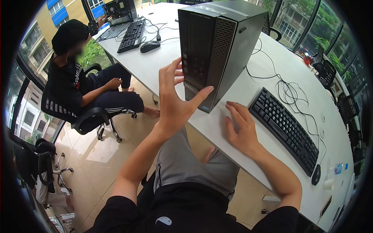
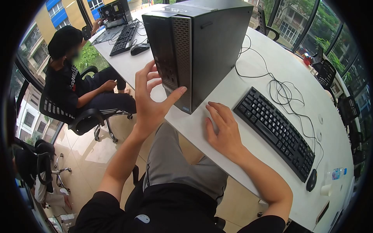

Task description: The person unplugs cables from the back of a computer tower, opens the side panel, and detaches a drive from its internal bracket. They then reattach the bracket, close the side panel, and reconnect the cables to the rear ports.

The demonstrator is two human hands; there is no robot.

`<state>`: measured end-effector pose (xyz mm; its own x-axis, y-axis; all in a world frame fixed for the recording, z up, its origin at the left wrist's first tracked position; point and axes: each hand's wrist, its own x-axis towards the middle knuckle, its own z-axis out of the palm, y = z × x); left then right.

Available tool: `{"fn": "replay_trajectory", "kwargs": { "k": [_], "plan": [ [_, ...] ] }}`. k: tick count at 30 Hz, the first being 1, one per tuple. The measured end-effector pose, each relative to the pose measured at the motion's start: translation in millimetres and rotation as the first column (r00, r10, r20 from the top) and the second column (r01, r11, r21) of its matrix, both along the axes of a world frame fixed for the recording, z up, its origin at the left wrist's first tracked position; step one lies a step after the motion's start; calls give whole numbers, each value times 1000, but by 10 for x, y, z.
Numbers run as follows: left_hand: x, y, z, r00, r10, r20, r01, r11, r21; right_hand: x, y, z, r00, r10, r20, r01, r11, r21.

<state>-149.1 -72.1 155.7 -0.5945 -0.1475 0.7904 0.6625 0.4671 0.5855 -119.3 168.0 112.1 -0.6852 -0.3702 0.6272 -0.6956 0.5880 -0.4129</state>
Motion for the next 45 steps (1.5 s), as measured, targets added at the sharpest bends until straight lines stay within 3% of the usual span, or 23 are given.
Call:
{"fn": "replay_trajectory", "kwargs": {
  "k": [8, 25, 28, 37, 45],
  "plan": [
    [50, -27, -63, 989, -35, 146, 30, 999, 33, -7, -3, -14, 1000, 6, 4, -6, 1000, -5],
    [70, 134, -314, 973, -131, 189, 115, 989, 96, -3, 10, 2, 999, 22, -43, -23, 999, -34],
    [62, 239, -385, 970, -99, 221, 81, 993, 86, -1, 14, -14, 999, 24, -36, -26, 999, -47],
    [-109, 434, -515, 996, 46, 72, -45, 999, -13, 2, 24, -30, 996, 47, -80, -51, 997, -52],
    [36, 371, -435, 981, 40, 191, -50, 998, 47, 11, 122, -73, 998, 37, -44, -42, 993, -114]
  ]
}}
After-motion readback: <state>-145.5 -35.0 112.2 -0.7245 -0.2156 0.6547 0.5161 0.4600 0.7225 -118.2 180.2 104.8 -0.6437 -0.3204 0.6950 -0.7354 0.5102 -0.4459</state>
